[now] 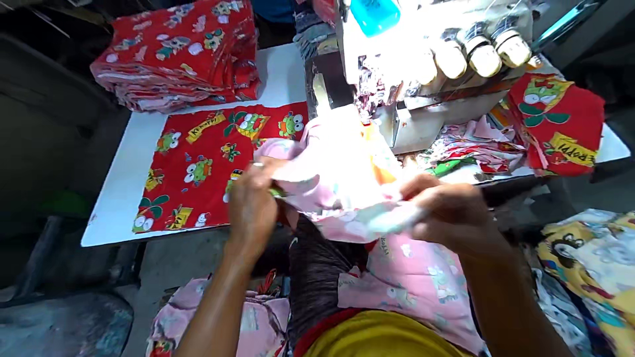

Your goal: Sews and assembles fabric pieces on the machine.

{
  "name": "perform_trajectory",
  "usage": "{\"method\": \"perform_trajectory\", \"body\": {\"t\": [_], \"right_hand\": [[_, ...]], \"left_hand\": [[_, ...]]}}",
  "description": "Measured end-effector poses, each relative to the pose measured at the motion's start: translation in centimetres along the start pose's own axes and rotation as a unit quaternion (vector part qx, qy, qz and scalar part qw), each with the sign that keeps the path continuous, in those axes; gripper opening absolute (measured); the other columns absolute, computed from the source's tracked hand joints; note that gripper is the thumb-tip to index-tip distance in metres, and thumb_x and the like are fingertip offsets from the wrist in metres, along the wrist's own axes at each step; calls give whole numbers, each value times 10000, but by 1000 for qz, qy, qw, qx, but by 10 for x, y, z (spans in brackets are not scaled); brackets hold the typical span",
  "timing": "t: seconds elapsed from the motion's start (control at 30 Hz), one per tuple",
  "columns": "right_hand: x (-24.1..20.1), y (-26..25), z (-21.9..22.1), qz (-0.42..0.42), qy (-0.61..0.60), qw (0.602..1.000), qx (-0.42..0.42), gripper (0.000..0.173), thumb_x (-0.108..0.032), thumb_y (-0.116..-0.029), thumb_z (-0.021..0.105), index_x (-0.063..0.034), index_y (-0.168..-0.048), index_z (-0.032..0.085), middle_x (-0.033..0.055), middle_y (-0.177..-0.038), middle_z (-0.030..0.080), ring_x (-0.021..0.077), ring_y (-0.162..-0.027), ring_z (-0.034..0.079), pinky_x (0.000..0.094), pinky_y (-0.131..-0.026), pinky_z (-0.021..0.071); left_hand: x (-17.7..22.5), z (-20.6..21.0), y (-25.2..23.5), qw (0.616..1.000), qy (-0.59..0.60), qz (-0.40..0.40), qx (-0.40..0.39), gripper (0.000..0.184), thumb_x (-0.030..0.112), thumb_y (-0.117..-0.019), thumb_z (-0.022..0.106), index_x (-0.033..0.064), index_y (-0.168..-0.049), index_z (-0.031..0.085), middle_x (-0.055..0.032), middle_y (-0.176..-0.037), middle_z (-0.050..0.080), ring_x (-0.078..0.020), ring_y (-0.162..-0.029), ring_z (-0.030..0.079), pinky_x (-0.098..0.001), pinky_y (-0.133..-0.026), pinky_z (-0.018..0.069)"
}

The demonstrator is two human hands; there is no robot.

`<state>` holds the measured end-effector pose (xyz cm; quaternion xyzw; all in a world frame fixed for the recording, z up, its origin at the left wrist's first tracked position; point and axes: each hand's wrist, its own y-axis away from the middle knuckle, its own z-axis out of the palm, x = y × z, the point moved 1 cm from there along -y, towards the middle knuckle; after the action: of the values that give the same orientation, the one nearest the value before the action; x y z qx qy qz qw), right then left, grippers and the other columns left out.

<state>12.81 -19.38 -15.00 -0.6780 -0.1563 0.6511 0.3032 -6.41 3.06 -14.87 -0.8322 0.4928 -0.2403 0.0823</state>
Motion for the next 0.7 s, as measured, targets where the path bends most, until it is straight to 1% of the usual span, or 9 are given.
{"method": "perform_trajectory", "body": {"t": [0.1,0.17,0.23,0.27,0.37,0.43,0.53,0.6,0.7], "right_hand": [[37,35,13,151,86,982,73,185,-157,-998,652,6,-1021,736,14,-972,723,33,-844,678,209,-769,591],[54,43,20,233,67,957,156,219,-141,-1026,599,-1,-1184,659,12,-859,721,61,-699,689,224,-672,604],[62,39,21,266,46,937,222,310,-137,-1041,572,-50,-1338,560,32,-784,714,91,-574,671,234,-558,595],[64,35,20,275,59,929,241,345,-145,-1039,587,-61,-1371,548,39,-757,717,88,-524,651,229,-505,574],[68,28,12,264,186,912,251,200,-187,-1016,642,-51,-1151,700,4,-760,700,38,-518,590,197,-487,515],[69,29,8,221,292,897,248,171,-203,-978,685,-69,-1050,764,22,-945,664,52,-718,587,217,-647,505],[68,31,5,204,312,894,247,159,-213,-960,712,-83,-1032,768,70,-1198,601,45,-821,583,185,-680,509],[66,34,3,224,263,906,244,130,-170,-977,679,-76,-1035,749,34,-1087,646,26,-707,568,179,-603,496],[67,41,0,231,230,917,229,134,-123,-996,639,-63,-1066,736,10,-1023,702,17,-667,579,184,-594,499]], "left_hand": [[-11,-47,5,992,-121,-26,16,335,-87,-945,508,-22,-1231,669,-295,-1271,606,-542,-1154,578,-722,-892,447],[-8,-62,16,984,-149,-25,-92,287,-119,-841,705,-34,-1115,709,-321,-1160,634,-592,-1061,594,-775,-800,457],[-12,-58,27,972,-113,38,-204,296,164,-837,834,70,-1107,756,-193,-1072,715,-462,-931,693,-696,-718,534],[-7,-53,27,969,-88,65,-222,348,320,-891,760,109,-1168,757,-133,-1146,726,-401,-981,704,-661,-759,543],[39,-41,6,985,7,89,-146,438,400,-999,584,90,-1285,699,-91,-1327,673,-287,-1174,663,-524,-942,535],[74,-28,-10,992,84,73,-57,438,359,-1044,536,51,-1323,674,-122,-1344,664,-236,-1236,633,-430,-1026,498],[103,2,-30,982,184,37,0,614,507,-1093,349,49,-1441,564,-116,-1456,574,-166,-1311,554,-358,-1076,443],[95,23,-50,973,228,-20,-36,689,591,-1077,259,134,-1562,432,-42,-1576,459,-126,-1415,451,-365,-1165,373],[50,48,-99,981,184,-27,-55,623,370,-1092,375,17,-1599,297,-177,-1674,255,-261,-1545,264,-453,-1249,232]]}}
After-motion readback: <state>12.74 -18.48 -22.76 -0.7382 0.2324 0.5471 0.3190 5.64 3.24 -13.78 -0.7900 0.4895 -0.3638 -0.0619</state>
